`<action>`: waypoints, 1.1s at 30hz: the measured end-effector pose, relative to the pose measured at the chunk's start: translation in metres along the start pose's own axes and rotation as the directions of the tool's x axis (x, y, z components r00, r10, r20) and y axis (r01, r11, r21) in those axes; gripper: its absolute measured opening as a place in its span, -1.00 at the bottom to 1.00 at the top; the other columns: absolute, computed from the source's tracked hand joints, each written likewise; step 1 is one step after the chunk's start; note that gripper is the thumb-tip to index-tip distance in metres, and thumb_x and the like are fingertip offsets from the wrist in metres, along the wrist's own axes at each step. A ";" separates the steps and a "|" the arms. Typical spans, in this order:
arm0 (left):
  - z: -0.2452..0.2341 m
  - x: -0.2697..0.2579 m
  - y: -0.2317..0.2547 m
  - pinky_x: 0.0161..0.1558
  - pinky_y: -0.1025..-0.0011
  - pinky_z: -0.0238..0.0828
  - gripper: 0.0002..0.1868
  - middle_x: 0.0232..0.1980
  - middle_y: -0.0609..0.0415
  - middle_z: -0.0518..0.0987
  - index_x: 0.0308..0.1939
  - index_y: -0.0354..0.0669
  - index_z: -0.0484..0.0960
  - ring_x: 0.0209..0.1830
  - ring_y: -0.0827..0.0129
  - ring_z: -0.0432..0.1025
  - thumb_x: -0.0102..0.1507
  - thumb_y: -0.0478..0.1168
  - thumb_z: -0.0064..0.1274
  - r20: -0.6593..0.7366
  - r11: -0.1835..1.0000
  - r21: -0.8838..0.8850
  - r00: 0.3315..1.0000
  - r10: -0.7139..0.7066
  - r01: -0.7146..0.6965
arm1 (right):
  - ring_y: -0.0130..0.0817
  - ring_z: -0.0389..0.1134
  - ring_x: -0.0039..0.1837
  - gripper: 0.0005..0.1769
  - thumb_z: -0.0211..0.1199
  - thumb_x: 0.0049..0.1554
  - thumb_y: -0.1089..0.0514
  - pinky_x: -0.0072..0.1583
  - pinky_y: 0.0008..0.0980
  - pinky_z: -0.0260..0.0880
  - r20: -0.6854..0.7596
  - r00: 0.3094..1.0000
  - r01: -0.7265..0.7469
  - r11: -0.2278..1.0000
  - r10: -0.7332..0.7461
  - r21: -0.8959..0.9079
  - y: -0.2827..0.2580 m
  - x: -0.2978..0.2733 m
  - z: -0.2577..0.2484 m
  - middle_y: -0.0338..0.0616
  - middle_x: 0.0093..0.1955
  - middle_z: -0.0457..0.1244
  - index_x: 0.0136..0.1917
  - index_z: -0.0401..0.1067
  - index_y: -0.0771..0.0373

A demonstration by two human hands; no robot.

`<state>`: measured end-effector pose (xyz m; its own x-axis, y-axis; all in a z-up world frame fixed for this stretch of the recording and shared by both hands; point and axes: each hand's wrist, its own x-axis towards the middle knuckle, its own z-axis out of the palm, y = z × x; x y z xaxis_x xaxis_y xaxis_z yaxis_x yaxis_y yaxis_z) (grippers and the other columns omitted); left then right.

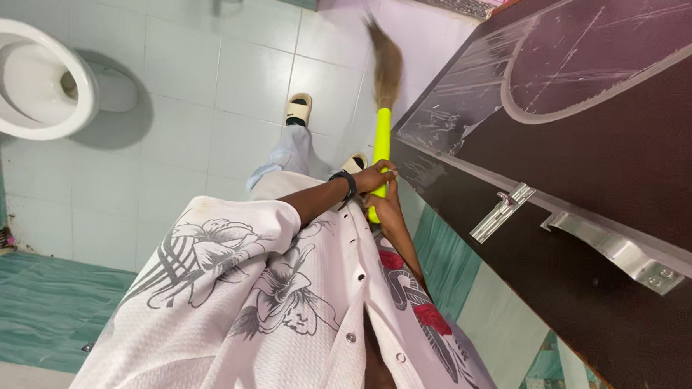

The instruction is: The person sweeps the white tiled floor of a bathroom using a broom, moving the broom around a toilet and a sink.

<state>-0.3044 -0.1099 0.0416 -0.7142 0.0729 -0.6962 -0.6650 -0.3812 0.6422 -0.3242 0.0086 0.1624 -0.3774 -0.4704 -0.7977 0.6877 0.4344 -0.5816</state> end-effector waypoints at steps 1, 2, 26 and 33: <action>-0.002 0.005 -0.004 -0.13 0.39 0.39 -0.53 -0.05 0.03 0.57 0.34 -0.05 0.35 -0.12 0.35 0.44 0.41 0.02 -0.02 -0.001 0.994 -0.049 0.995 0.096 -0.096 | -0.34 0.33 -0.21 -0.10 0.12 -0.07 0.37 -0.22 -0.43 0.37 0.021 1.000 0.008 1.000 -0.008 -0.015 0.007 0.006 0.000 -0.04 -0.02 0.29 0.54 0.05 0.08; -0.008 0.007 -0.006 -0.04 0.40 0.41 -0.55 -0.03 0.05 0.57 0.32 -0.09 0.38 -0.06 0.38 0.45 0.42 0.00 -0.02 -0.023 0.990 -0.055 0.992 0.127 -0.128 | -0.34 0.33 -0.21 -0.11 0.12 -0.06 0.37 -0.23 -0.43 0.37 0.037 0.999 0.016 1.000 -0.015 -0.027 0.011 0.015 0.002 -0.04 -0.03 0.29 0.53 0.06 0.08; -0.183 -0.065 0.004 -0.63 0.41 0.13 -0.55 -0.34 0.09 0.46 0.23 0.20 0.31 -0.62 0.41 0.22 0.29 -0.10 0.06 -0.284 0.910 -0.372 0.956 0.076 -0.183 | -0.36 0.33 -0.28 -0.61 0.14 -0.08 0.50 -0.23 -0.40 0.39 0.388 0.921 0.052 0.984 0.019 -0.171 -0.024 0.123 0.134 -0.08 -0.17 0.30 0.05 0.36 0.35; -0.270 -0.090 -0.005 -0.51 0.29 0.26 -0.62 -0.26 0.01 0.53 0.14 0.03 0.28 -0.47 0.27 0.33 0.24 -0.24 -0.07 -0.334 0.875 -0.464 0.886 -0.320 0.141 | -0.25 0.35 -0.32 -0.79 0.18 -0.10 0.44 -0.29 -0.27 0.44 0.291 0.861 -0.255 0.849 0.417 -0.463 -0.026 0.186 0.236 -0.04 -0.25 0.31 -0.13 0.38 0.37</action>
<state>-0.1778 -0.3633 0.0150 -0.3470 -0.1212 -0.9300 -0.5812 -0.7504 0.3147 -0.2660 -0.2716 0.0670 0.1424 -0.4471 -0.8831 0.3925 0.8445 -0.3643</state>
